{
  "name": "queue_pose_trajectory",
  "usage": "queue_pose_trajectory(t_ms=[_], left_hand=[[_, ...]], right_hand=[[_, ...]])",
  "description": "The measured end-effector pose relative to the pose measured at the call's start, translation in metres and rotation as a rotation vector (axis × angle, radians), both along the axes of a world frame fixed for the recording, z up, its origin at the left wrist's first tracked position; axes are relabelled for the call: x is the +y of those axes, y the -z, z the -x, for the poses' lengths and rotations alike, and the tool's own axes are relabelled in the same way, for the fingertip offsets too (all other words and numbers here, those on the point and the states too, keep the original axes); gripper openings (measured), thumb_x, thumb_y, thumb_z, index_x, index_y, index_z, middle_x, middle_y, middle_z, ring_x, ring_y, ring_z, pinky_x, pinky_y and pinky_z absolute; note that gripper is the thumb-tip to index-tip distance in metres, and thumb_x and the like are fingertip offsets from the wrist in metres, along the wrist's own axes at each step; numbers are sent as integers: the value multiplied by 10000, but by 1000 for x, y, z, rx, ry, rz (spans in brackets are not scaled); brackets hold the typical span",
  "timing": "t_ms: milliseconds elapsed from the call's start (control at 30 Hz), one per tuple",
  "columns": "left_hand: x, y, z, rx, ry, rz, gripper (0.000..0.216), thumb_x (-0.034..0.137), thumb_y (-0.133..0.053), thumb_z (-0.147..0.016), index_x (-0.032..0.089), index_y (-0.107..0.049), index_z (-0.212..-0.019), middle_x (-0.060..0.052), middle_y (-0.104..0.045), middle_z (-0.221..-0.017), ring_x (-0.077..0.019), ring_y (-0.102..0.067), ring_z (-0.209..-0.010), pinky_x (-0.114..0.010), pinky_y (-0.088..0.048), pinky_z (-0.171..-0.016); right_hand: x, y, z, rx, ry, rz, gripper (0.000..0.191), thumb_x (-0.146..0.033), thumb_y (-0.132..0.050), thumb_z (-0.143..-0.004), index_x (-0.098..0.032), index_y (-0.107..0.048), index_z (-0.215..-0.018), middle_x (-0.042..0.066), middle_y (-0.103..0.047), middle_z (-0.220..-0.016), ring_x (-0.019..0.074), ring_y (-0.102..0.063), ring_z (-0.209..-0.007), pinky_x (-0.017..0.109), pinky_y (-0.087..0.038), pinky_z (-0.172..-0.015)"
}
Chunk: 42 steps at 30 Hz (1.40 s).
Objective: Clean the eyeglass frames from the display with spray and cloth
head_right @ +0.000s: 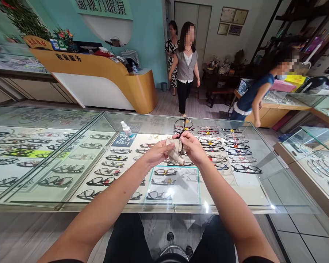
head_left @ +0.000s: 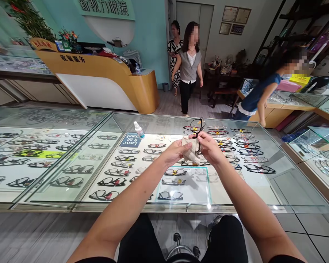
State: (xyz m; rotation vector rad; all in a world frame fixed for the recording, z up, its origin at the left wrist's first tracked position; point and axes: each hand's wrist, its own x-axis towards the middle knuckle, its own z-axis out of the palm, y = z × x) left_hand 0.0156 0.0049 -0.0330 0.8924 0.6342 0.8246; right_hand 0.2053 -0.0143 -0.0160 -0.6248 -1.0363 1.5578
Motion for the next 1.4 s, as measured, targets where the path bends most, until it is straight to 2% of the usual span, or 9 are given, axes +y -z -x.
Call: queue_pose_trajectory(t_ms=[200, 400, 600, 900, 1033, 1200, 1400], left_hand=[[-5, -2, -8, -67, -96, 64, 866, 466, -1134, -569, 185, -802, -1318, -25, -811, -922, -155, -730, -810, -242, -522, -742], [-5, -1, -8, -87, -85, 55, 706, 486, -1105, -634, 177, -837, -1210, -46, -829, -941, -186, -747, -872, -275, -551, -798], [-6, 1, -9, -114, -105, 58, 656, 485, -1091, -662, 153, -816, -1157, -52, -833, -926, -189, -756, -852, -282, -544, -799], [-8, -2, -12, -101, -167, 89, 717, 454, -1139, -540, 176, -774, -1091, 5, -790, -858, -140, -709, -772, -237, -492, -719], [-10, -4, -11, -70, -126, 50, 635, 455, -1121, -590, 160, -742, -1004, 8, -742, -791, -137, -676, -713, -245, -460, -683], [-13, -7, -12, -47, -135, 4, 640, 427, -1131, -559, 157, -721, -969, 34, -688, -772, -122, -641, -705, -251, -457, -681], [-16, -7, -12, 57, -128, -69, 638, 455, -1126, -546, 133, -736, -935, 1, -702, -791, -133, -636, -734, -278, -491, -733]], right_hand=[[1, 3, 3, -18, -4, 7, 397, -496, -971, -801, -259, -680, -930, 24, -821, -1046, 171, -655, -766, 285, -526, -711], [1, 3, 2, -4, -5, 32, 395, -484, -991, -781, -258, -698, -921, 7, -777, -957, 149, -583, -702, 257, -464, -648], [-1, 0, 2, -12, 9, 55, 416, -474, -1023, -742, -250, -706, -889, -15, -699, -841, 139, -549, -695, 242, -443, -648], [-4, -2, 5, -43, -13, 31, 428, -505, -1016, -743, -252, -687, -849, -1, -771, -938, 153, -643, -782, 263, -517, -747], [-4, 1, 6, -61, -21, 33, 410, -507, -1000, -767, -260, -681, -841, -13, -764, -923, 149, -625, -742, 271, -526, -735], [-6, 1, 8, -59, -13, 33, 417, -509, -1001, -768, -259, -679, -856, 1, -799, -994, 162, -676, -793, 266, -529, -710], [-7, -1, 10, -12, -18, 39, 409, -505, -988, -778, -259, -675, -872, 25, -845, -1083, 183, -715, -838, 282, -554, -729]])
